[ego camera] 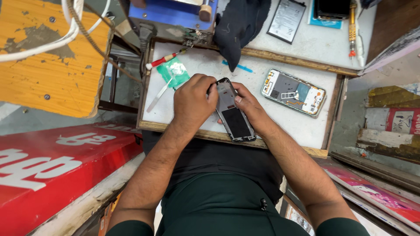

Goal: The person cleans the interior of a disassembled smartphone with a cloth, then uses a plastic spudger to pry and remove a metal bracket and a small circuit board from the phone frame. The removed parts are placed on the workbench.

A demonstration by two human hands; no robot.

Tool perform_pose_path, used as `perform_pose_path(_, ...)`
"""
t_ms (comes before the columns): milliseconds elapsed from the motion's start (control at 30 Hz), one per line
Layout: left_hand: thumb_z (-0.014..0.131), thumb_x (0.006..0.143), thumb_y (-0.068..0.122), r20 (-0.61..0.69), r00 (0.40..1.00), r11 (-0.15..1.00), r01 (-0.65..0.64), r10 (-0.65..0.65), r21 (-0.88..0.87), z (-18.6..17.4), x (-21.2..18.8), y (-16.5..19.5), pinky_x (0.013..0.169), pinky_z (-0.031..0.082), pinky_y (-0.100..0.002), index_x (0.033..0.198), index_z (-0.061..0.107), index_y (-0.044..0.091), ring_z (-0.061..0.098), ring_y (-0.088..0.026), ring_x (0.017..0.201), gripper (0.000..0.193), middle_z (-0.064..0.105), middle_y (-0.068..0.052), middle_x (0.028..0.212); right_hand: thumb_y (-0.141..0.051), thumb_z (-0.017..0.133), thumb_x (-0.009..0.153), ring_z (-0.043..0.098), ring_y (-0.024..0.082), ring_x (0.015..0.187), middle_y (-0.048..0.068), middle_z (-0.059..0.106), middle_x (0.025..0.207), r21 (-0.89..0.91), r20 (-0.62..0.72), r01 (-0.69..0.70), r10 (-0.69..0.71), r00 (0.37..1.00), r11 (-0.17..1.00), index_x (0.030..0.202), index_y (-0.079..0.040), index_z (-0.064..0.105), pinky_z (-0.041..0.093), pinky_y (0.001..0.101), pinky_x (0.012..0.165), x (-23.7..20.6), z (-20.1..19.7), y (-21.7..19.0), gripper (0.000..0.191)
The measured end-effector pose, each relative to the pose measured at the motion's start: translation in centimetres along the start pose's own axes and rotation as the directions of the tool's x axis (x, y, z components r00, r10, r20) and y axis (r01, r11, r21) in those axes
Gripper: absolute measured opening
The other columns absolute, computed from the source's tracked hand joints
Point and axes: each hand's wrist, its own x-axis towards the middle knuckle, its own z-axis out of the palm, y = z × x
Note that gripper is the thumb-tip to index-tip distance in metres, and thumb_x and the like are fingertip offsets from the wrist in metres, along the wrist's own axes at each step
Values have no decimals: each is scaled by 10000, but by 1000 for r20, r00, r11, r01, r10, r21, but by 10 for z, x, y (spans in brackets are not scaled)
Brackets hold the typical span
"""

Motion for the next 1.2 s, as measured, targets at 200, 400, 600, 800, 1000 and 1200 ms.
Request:
perform_pose_path(200, 745, 824, 88, 31, 999, 988, 30, -35, 149, 7, 3, 3, 590, 574, -363, 878, 721, 47, 709, -244, 678, 73, 703, -72, 827, -298, 466, 1080, 721, 278, 1034, 198, 570, 1303, -92, 13, 75, -74, 997, 993, 1535, -45, 348, 653, 408, 884, -1, 1, 7, 534)
perform_pose_path(400, 738, 831, 66, -30, 990, 989, 143, -141, 49, 12, -1, 2, 555, 576, -332, 882, 718, 41, 716, -205, 643, 61, 718, -65, 818, -329, 496, 1066, 722, 308, 993, 192, 553, 1316, -55, 29, 75, -73, 997, 996, 1532, -46, 347, 644, 416, 863, -2, 0, 8, 566)
perform_pose_path(600, 707, 892, 52, -64, 986, 985, 146, -152, -94, 0, 0, -11, 552, 586, -265, 911, 705, 44, 736, -169, 681, 21, 712, -64, 836, -449, 586, 960, 663, 414, 1186, 260, 518, 1427, 140, 41, 15, -21, 999, 990, 1543, -111, 299, 639, 539, 898, -2, 2, -7, 732)
perform_pose_path(800, 714, 973, 64, -120, 978, 985, 167, -171, -41, -27, -3, -23, 589, 576, -284, 1015, 735, 14, 725, -186, 720, 69, 737, -100, 896, -359, 649, 901, 613, 479, 1242, 305, 476, 1475, 387, 66, 82, -116, 991, 918, 1582, -202, 264, 595, 611, 960, -4, -3, -10, 798)
perform_pose_path(1000, 657, 978, 41, -89, 986, 990, 138, -139, -23, -35, -6, -31, 674, 620, -280, 1103, 738, 39, 759, -178, 781, 149, 764, -103, 972, -312, 637, 933, 610, 395, 1269, 320, 501, 1487, 345, -54, 134, -123, 991, 929, 1575, 2, 362, 580, 564, 1020, 0, -10, -1, 766)
perform_pose_path(1200, 629, 1037, 94, 112, 932, 878, 362, -344, -314, -21, -3, -19, 750, 639, -266, 1384, 526, 46, 779, -164, 865, 365, 781, -84, 995, -342, 561, 1028, 579, 274, 1314, 184, 493, 1580, 318, -126, 226, -195, 973, 921, 1559, 19, 391, 547, 457, 1070, 2, -10, 3, 664)
